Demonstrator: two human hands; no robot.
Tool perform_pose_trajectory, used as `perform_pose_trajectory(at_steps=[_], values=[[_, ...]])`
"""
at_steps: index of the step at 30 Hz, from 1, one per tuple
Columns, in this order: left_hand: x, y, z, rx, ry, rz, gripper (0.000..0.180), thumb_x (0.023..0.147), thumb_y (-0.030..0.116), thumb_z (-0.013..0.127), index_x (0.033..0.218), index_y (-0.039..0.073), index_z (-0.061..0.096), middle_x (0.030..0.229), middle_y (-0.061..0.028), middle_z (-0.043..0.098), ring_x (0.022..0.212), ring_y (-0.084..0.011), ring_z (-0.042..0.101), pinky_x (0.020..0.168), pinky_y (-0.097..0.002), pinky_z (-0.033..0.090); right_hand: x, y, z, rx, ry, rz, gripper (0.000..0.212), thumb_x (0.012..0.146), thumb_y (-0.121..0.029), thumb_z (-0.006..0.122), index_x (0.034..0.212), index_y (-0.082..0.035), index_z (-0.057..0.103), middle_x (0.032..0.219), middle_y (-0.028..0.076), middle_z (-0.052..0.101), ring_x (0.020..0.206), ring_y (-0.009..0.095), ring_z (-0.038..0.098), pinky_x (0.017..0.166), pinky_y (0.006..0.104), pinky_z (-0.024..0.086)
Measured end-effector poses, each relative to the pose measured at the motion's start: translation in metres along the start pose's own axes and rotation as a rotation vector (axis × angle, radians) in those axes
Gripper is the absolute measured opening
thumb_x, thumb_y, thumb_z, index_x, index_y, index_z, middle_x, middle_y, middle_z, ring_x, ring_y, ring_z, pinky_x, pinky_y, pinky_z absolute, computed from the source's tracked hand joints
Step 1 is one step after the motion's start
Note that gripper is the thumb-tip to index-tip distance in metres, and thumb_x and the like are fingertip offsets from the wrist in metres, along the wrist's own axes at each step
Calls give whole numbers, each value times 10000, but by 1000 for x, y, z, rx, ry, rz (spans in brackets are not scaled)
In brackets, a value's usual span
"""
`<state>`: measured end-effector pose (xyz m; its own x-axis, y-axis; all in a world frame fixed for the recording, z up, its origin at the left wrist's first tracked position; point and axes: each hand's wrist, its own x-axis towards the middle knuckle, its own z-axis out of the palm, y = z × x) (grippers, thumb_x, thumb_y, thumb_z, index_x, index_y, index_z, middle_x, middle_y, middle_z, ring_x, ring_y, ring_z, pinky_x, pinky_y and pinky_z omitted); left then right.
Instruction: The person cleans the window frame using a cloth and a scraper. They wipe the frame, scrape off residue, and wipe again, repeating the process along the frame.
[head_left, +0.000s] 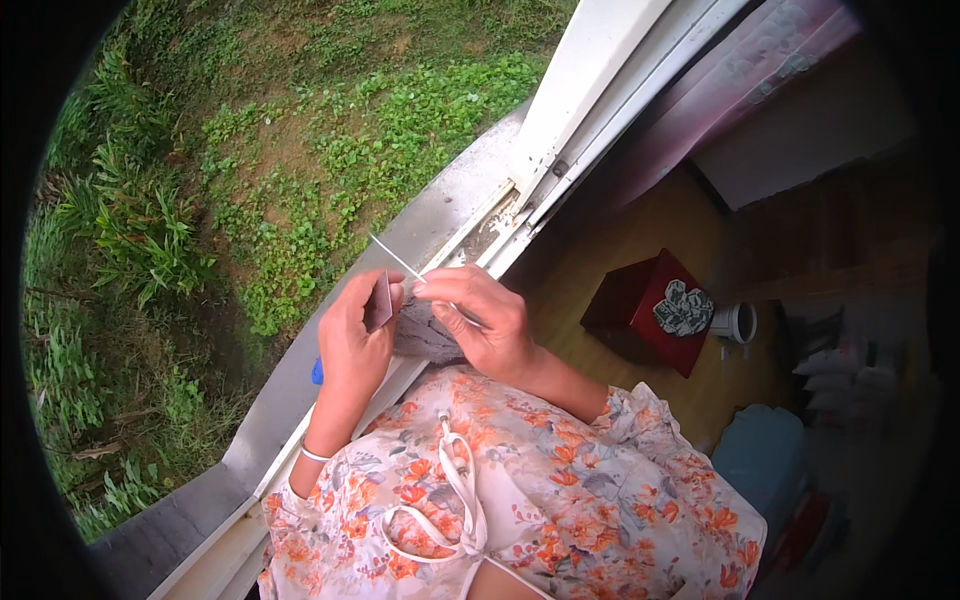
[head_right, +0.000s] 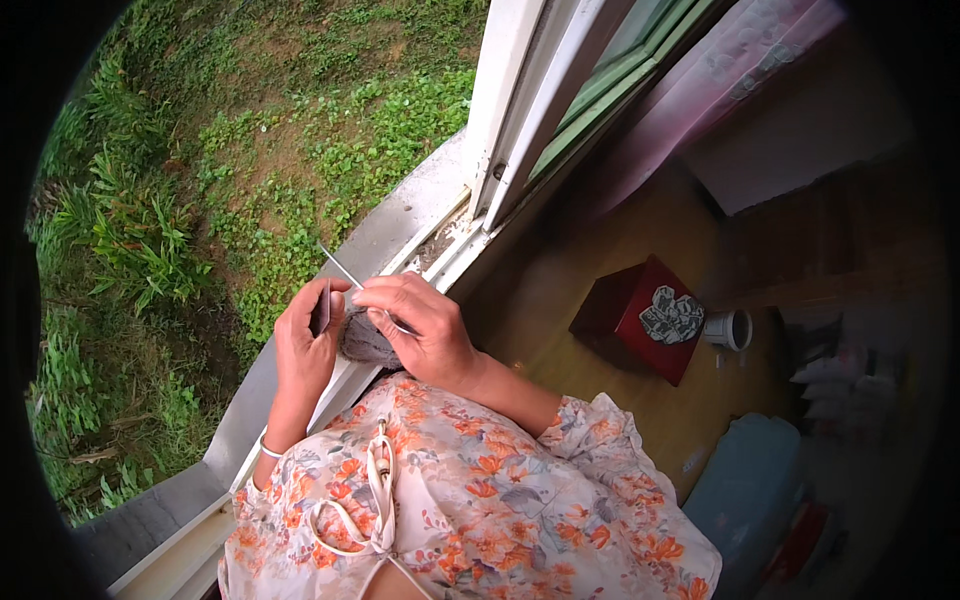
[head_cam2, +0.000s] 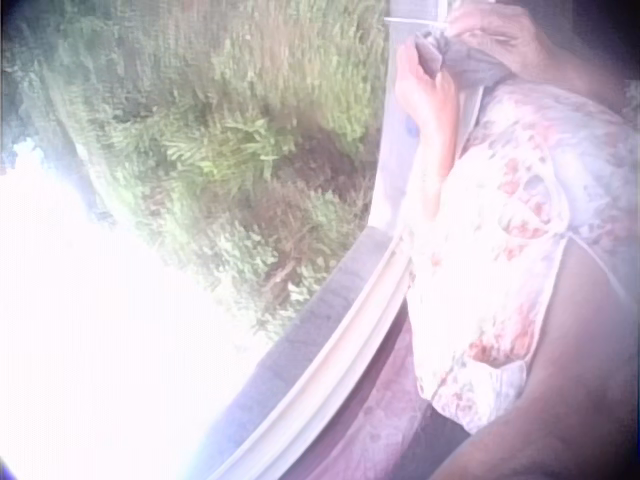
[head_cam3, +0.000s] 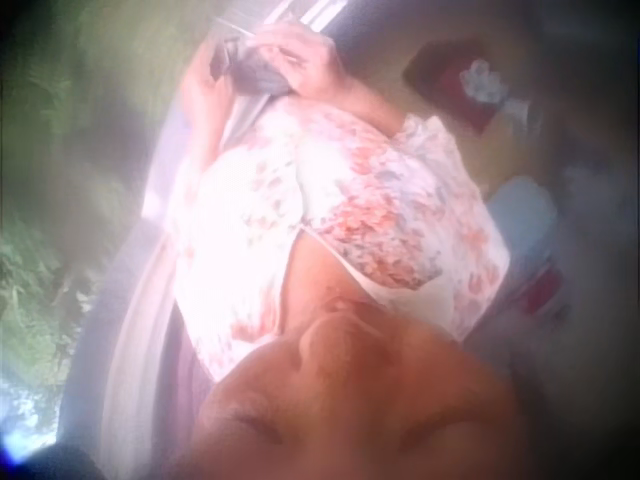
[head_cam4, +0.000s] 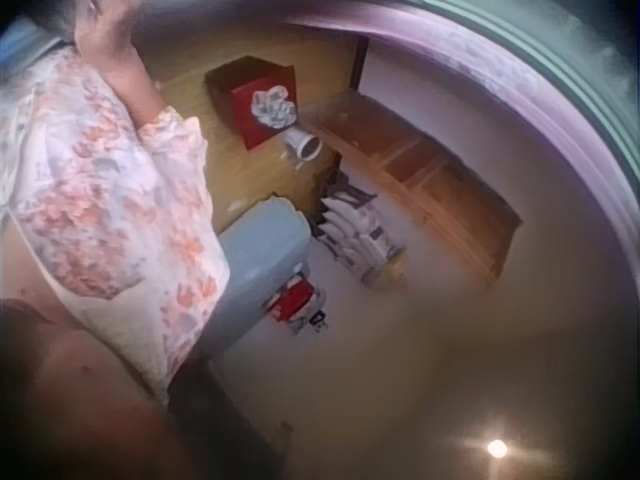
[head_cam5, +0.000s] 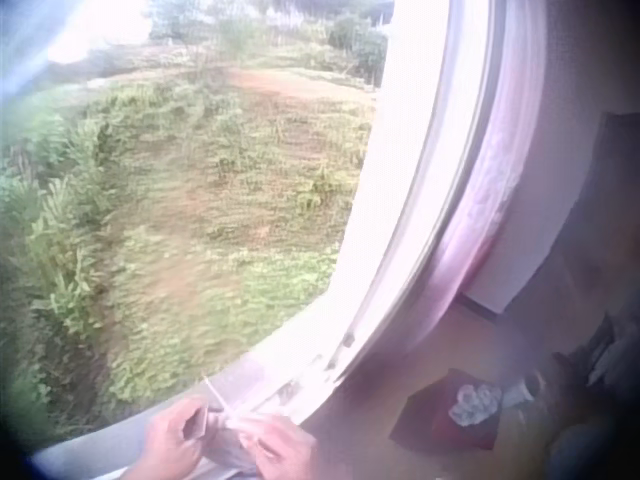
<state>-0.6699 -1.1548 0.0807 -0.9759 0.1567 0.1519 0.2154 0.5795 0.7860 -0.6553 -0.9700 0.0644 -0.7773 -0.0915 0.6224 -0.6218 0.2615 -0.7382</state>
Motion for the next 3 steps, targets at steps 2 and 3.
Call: perform_pose_trajectory(at_steps=[2,3], values=[[-3,-3,-5,-180,83,34,169,977,112,666,1128,35,662,986,-119,741,826,-266,691,766,-330,536,4,-8,21,9,-10,-115,328,861,53,701,1174,-42,687,1086,165,696,937,329,687,767,354,568],[-2,1,-21,-202,-70,-202,211,1057,225,589,1169,65,670,972,-84,699,854,-110,605,786,-229,489,2,-7,26,18,-56,-120,321,912,7,684,1228,-42,679,1119,175,709,989,342,696,841,400,564]])
